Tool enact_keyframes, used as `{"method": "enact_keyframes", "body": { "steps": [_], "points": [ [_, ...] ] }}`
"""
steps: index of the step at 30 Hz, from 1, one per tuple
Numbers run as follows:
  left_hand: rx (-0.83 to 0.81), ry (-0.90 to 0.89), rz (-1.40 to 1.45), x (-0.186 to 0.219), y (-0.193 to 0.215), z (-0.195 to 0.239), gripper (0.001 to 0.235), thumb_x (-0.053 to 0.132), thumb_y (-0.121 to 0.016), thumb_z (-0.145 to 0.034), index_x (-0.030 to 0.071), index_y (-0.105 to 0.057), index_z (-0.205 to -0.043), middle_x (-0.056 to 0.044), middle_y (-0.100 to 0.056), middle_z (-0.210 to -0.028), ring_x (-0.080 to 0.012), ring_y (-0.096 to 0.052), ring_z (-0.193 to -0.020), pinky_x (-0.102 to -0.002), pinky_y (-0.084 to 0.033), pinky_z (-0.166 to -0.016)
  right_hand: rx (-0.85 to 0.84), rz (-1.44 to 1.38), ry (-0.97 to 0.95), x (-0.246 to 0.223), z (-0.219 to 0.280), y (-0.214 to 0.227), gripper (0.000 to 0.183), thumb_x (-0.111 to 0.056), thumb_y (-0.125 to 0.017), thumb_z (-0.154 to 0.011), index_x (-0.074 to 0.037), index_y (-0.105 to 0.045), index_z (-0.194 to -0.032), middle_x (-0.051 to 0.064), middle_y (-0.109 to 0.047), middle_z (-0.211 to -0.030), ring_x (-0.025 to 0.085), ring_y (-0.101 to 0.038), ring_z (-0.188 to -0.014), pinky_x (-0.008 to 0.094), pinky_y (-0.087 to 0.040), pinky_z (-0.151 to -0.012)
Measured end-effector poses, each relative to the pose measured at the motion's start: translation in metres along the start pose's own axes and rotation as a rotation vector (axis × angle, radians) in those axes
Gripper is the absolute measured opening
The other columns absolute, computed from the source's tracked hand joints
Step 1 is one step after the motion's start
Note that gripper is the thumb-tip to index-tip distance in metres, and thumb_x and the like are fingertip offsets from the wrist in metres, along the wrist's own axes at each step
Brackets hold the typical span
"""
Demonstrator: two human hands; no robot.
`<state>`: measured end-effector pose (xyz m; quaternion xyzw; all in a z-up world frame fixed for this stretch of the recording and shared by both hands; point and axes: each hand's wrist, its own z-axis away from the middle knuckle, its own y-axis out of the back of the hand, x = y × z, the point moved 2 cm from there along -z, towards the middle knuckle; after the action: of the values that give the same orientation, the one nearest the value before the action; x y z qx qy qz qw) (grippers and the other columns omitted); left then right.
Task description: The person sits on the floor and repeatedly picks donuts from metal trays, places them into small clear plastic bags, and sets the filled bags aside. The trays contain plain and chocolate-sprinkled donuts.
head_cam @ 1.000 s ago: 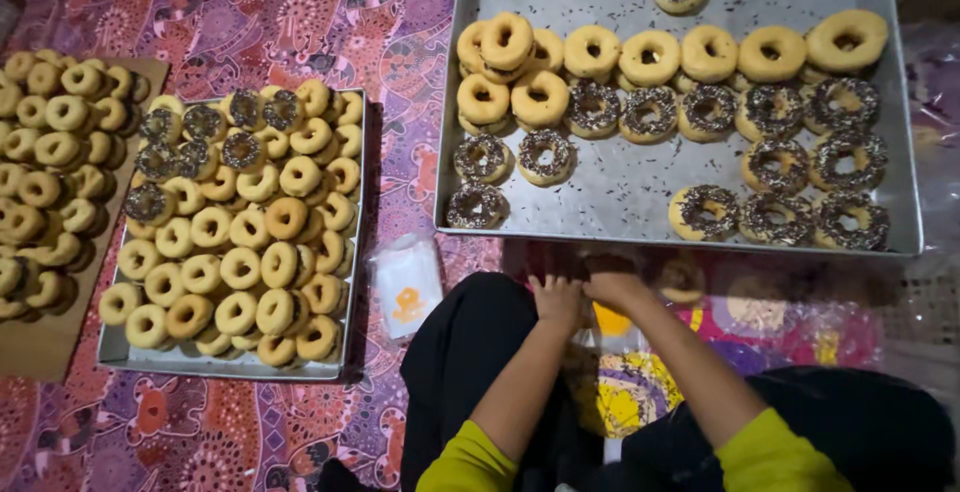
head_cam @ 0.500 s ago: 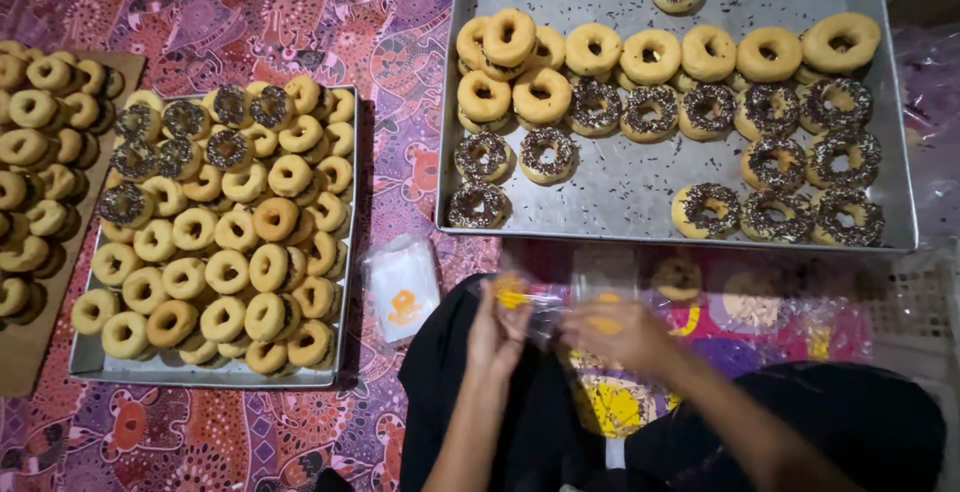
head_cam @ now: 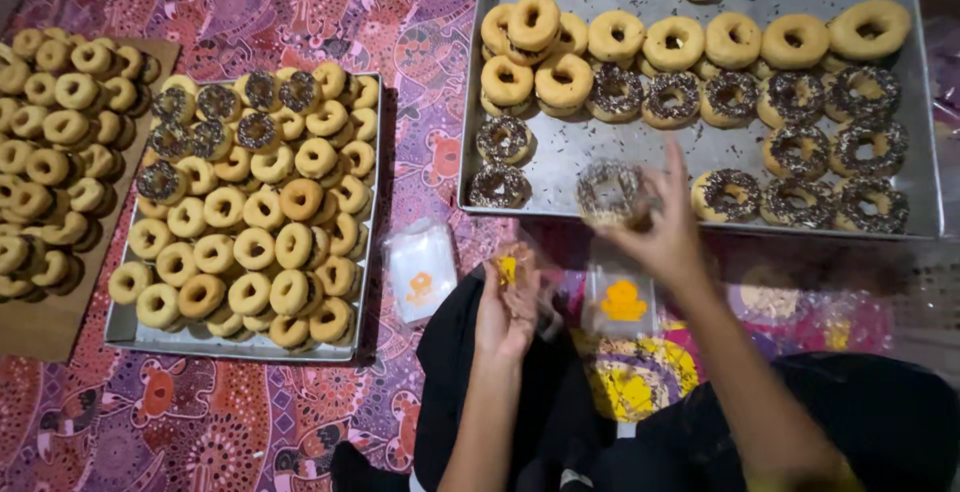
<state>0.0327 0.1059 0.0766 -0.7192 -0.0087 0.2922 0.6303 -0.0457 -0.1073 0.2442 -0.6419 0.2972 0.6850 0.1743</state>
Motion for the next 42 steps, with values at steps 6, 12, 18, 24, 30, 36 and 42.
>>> {"method": "enact_keyframes", "body": {
  "steps": [6,12,18,24,30,36,42],
  "points": [
    [0.646,-0.379,-0.311,-0.058,-0.008,-0.014,0.055,0.048,-0.054,-0.097,0.005,-0.059,-0.129,-0.016,-0.069,-0.12,-0.0301,-0.067,-0.113,-0.045,-0.06,-0.095,0.041,-0.156,0.08,0.035,0.141,0.015,0.128,0.01,-0.08,-0.068,-0.013,-0.002,-0.168,0.024,-0.061,-0.133,0.028,-0.06,-0.128,0.044,-0.05,-0.108],
    [0.561,-0.384,-0.737,-0.145,-0.032,-0.005,0.026,0.02,-0.063,-0.102,0.006,-0.064,-0.123,-0.012,-0.07,-0.112,-0.0224,-0.069,-0.1,-0.037,-0.058,-0.087,0.173,0.105,0.047,0.039,0.141,0.011,0.123,-0.008,-0.089,-0.064,-0.009,-0.013,-0.161,0.02,-0.051,-0.148,0.027,-0.063,-0.127,0.043,-0.053,-0.1],
    [0.656,-0.097,-0.632,-0.149,-0.014,-0.007,0.025,0.018,-0.065,-0.095,0.007,-0.067,-0.118,-0.013,-0.072,-0.103,-0.0284,-0.069,-0.083,-0.041,-0.06,-0.068,0.102,0.57,0.266,0.004,0.155,0.017,0.114,-0.027,-0.092,-0.067,-0.002,-0.026,-0.156,0.014,-0.07,-0.127,0.033,-0.061,-0.127,0.06,-0.022,-0.118],
    [0.761,-0.237,-0.67,-0.125,-0.016,-0.006,0.037,0.013,-0.066,-0.093,0.008,-0.058,-0.129,-0.014,-0.071,-0.117,-0.0302,-0.071,-0.106,-0.045,-0.064,-0.084,0.424,0.524,0.373,0.011,0.174,0.027,0.088,-0.032,-0.085,-0.076,0.0,-0.045,-0.148,0.022,-0.06,-0.136,0.037,-0.054,-0.131,0.046,-0.039,-0.113],
    [0.418,-0.22,-1.441,-0.131,-0.035,0.02,0.046,0.019,-0.07,-0.094,0.009,-0.059,-0.137,-0.016,-0.068,-0.129,-0.0266,-0.062,-0.124,-0.04,-0.054,-0.095,0.043,0.435,0.195,0.034,0.156,0.036,0.015,-0.009,-0.068,-0.097,-0.005,-0.074,-0.11,0.011,-0.077,-0.1,0.028,-0.077,-0.091,0.037,-0.059,-0.079],
    [0.418,-0.114,-1.457,-0.137,-0.038,0.044,0.03,0.022,-0.065,-0.101,-0.004,-0.076,-0.111,-0.015,-0.08,-0.104,-0.0226,-0.075,-0.098,-0.032,-0.06,-0.087,0.211,0.455,0.29,0.018,0.171,0.049,0.022,-0.009,-0.066,-0.093,-0.002,-0.072,-0.114,0.014,-0.073,-0.102,0.026,-0.074,-0.084,0.035,-0.058,-0.073],
    [0.131,0.076,-2.391,-0.172,-0.082,0.06,0.021,0.018,-0.065,-0.096,0.003,-0.077,-0.106,-0.021,-0.074,-0.088,-0.0317,-0.075,-0.076,-0.04,-0.058,-0.067,-0.316,0.952,0.549,-0.011,0.171,0.069,0.019,-0.02,-0.078,-0.074,-0.007,-0.072,-0.086,0.009,-0.066,-0.087,0.029,-0.066,-0.088,0.045,-0.053,-0.082]
  ]
}}
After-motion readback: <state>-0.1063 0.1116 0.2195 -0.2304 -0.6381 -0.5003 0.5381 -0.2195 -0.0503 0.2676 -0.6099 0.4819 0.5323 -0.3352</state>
